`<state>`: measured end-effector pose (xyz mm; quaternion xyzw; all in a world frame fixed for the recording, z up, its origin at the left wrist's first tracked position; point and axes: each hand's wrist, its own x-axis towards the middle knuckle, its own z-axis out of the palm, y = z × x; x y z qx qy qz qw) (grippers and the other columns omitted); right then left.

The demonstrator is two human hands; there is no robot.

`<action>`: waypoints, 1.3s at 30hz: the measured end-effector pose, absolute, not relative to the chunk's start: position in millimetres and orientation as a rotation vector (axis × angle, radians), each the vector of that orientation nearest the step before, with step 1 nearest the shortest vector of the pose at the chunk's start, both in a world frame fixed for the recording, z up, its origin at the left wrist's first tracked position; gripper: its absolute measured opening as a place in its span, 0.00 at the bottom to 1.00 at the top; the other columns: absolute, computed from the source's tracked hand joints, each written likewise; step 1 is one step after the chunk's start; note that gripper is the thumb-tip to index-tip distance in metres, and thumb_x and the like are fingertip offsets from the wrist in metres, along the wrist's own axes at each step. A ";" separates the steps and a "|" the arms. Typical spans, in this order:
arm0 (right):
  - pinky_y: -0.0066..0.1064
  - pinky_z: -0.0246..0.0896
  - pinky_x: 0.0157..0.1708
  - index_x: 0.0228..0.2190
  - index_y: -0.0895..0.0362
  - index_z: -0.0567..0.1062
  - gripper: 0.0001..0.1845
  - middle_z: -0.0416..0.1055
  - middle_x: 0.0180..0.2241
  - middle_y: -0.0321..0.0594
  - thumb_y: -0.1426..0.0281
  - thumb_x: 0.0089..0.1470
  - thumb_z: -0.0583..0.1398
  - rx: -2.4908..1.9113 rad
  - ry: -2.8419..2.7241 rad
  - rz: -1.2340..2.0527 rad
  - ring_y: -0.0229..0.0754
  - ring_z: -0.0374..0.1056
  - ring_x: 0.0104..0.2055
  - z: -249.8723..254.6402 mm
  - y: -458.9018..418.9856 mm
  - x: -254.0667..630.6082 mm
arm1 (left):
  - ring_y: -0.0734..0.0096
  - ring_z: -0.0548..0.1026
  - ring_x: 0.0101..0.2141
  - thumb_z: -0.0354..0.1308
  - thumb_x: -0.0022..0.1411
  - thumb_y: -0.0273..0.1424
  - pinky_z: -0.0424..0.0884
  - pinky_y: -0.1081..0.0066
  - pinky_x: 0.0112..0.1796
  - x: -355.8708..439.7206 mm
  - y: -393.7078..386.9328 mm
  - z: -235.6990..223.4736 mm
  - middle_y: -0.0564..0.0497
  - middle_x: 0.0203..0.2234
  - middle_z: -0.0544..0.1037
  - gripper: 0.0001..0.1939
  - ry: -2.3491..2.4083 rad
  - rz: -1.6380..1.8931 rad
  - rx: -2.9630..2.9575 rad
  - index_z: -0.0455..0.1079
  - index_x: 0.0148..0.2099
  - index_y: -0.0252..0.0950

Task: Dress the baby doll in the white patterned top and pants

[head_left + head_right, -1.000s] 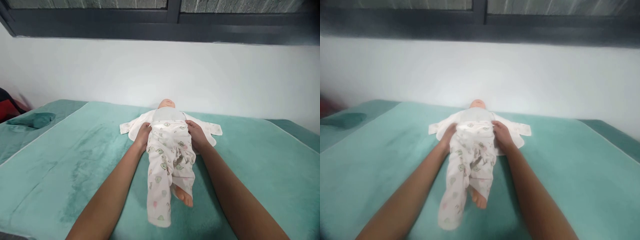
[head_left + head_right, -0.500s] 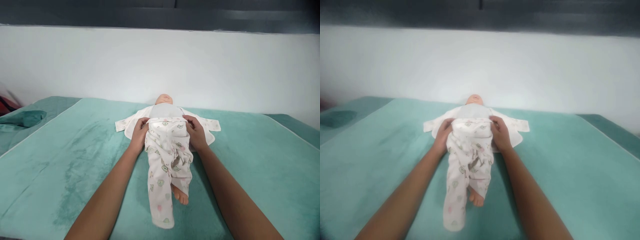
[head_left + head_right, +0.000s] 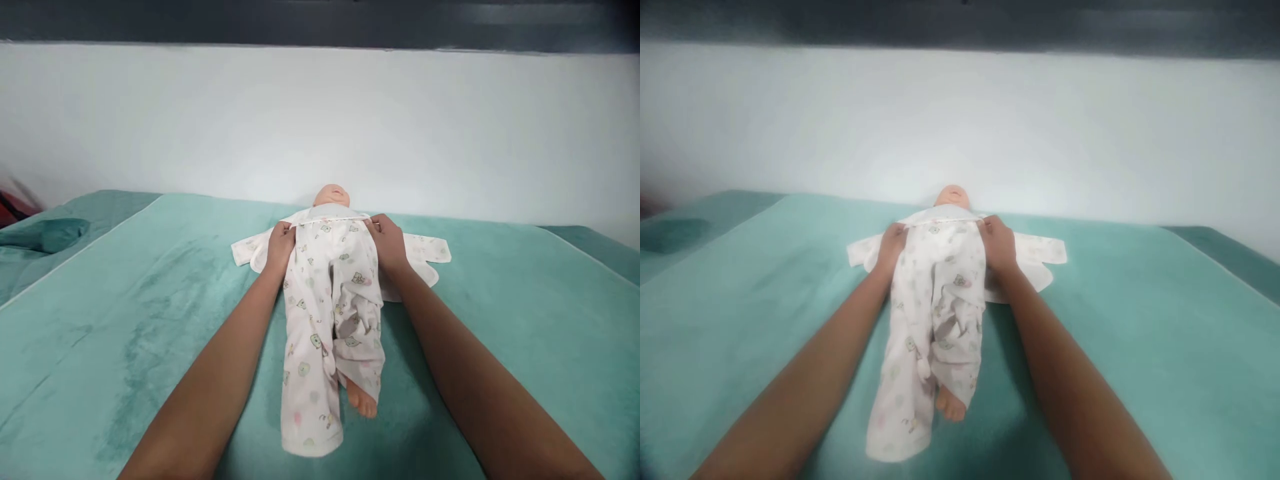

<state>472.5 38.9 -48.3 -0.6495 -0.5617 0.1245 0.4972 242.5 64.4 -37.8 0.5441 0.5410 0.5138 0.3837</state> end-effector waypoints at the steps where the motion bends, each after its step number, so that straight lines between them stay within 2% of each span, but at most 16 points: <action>1: 0.32 0.53 0.32 0.27 0.54 0.71 0.16 0.69 0.26 0.36 0.55 0.55 0.56 -1.592 -1.334 0.328 0.41 0.61 0.29 -49.0 44.3 473.5 | 0.69 0.67 0.30 0.56 0.55 0.30 0.60 0.72 0.32 242.7 67.9 -37.7 0.54 0.25 0.71 0.04 1.391 1.292 1.372 0.66 0.30 0.37; 4: 0.32 0.54 0.33 0.25 0.55 0.70 0.15 0.69 0.25 0.36 0.56 0.51 0.59 -1.599 -1.288 0.458 0.40 0.61 0.29 -51.9 49.6 474.8 | 0.68 0.68 0.30 0.56 0.55 0.30 0.61 0.71 0.33 243.2 70.1 -37.0 0.54 0.26 0.73 0.02 1.405 1.250 1.403 0.67 0.33 0.37; 7: 0.32 0.56 0.33 0.29 0.54 0.72 0.13 0.70 0.27 0.35 0.57 0.52 0.59 -1.486 -1.314 0.518 0.40 0.63 0.30 -54.1 41.8 473.0 | 0.67 0.70 0.33 0.56 0.56 0.29 0.62 0.71 0.36 242.0 66.2 -36.6 0.53 0.31 0.76 0.05 1.336 1.273 1.633 0.69 0.37 0.38; 9: 0.32 0.58 0.37 0.33 0.53 0.73 0.12 0.72 0.32 0.36 0.58 0.54 0.58 -1.405 -1.346 0.491 0.41 0.65 0.34 -54.5 36.7 471.1 | 0.65 0.71 0.38 0.55 0.58 0.30 0.63 0.70 0.41 240.1 64.5 -36.3 0.51 0.36 0.77 0.07 1.254 1.307 1.809 0.71 0.39 0.39; 12: 0.35 0.58 0.47 0.36 0.52 0.73 0.11 0.72 0.44 0.39 0.59 0.55 0.58 -1.283 -1.420 0.426 0.43 0.66 0.45 -53.5 37.0 469.6 | 0.61 0.71 0.43 0.54 0.61 0.32 0.62 0.68 0.46 237.8 65.5 -34.8 0.49 0.41 0.77 0.08 1.183 1.296 1.933 0.72 0.42 0.39; 15: 0.36 0.56 0.52 0.34 0.52 0.72 0.12 0.70 0.51 0.39 0.57 0.57 0.56 -1.251 -1.501 0.447 0.45 0.64 0.51 -50.4 44.7 470.3 | 0.62 0.71 0.38 0.54 0.62 0.35 0.61 0.69 0.42 238.2 68.9 -32.5 0.50 0.35 0.77 0.07 1.212 1.249 1.909 0.72 0.39 0.40; 18: 0.34 0.58 0.42 0.32 0.53 0.72 0.16 0.75 0.39 0.37 0.54 0.58 0.55 -1.364 -1.576 0.433 0.44 0.67 0.40 -46.3 53.1 472.3 | 0.64 0.68 0.32 0.55 0.62 0.36 0.60 0.71 0.37 240.5 75.1 -30.7 0.52 0.27 0.74 0.07 1.275 1.265 1.833 0.70 0.34 0.40; 20: 0.32 0.55 0.35 0.29 0.53 0.71 0.17 0.72 0.29 0.35 0.54 0.58 0.54 -1.446 -1.608 0.342 0.41 0.64 0.32 -43.8 58.3 473.6 | 0.65 0.66 0.30 0.54 0.63 0.35 0.59 0.71 0.36 242.1 81.9 -30.4 0.52 0.24 0.71 0.10 1.303 1.283 1.812 0.68 0.30 0.39; 23: 0.31 0.50 0.31 0.27 0.54 0.69 0.17 0.69 0.25 0.33 0.55 0.59 0.53 -1.536 -1.622 0.213 0.39 0.60 0.28 -41.1 66.5 475.0 | 0.65 0.64 0.30 0.51 0.65 0.34 0.59 0.71 0.37 244.1 96.0 -31.0 0.52 0.23 0.68 0.14 1.376 1.278 1.844 0.64 0.26 0.38; 27: 0.31 0.49 0.31 0.27 0.54 0.70 0.16 0.68 0.24 0.35 0.57 0.58 0.53 -1.596 -1.586 0.140 0.40 0.60 0.28 -40.4 79.7 477.3 | 0.63 0.64 0.31 0.46 0.67 0.33 0.58 0.69 0.37 247.1 115.4 -33.2 0.50 0.23 0.66 0.16 1.530 1.233 1.910 0.59 0.25 0.39; 31: 0.32 0.50 0.31 0.26 0.54 0.70 0.15 0.68 0.24 0.36 0.58 0.57 0.54 -1.582 -1.496 0.161 0.40 0.59 0.29 -44.5 92.3 479.1 | 0.63 0.66 0.31 0.50 0.65 0.32 0.58 0.69 0.38 251.4 125.6 -36.0 0.51 0.20 0.64 0.17 1.555 1.184 1.913 0.57 0.23 0.39; 35: 0.32 0.52 0.31 0.25 0.54 0.69 0.12 0.68 0.24 0.35 0.60 0.53 0.58 -1.571 -1.475 0.265 0.40 0.60 0.29 -49.7 94.5 476.3 | 0.62 0.67 0.30 0.55 0.61 0.34 0.60 0.68 0.37 255.0 121.9 -38.4 0.50 0.21 0.69 0.14 1.572 1.145 1.887 0.62 0.24 0.39; 39: 0.34 0.58 0.38 0.32 0.54 0.72 0.08 0.72 0.32 0.37 0.63 0.51 0.59 -1.456 -1.431 0.373 0.42 0.65 0.35 -55.2 84.3 472.6 | 0.62 0.68 0.32 0.56 0.60 0.32 0.61 0.67 0.37 252.4 110.8 -41.7 0.48 0.28 0.72 0.07 1.538 1.202 1.946 0.67 0.29 0.39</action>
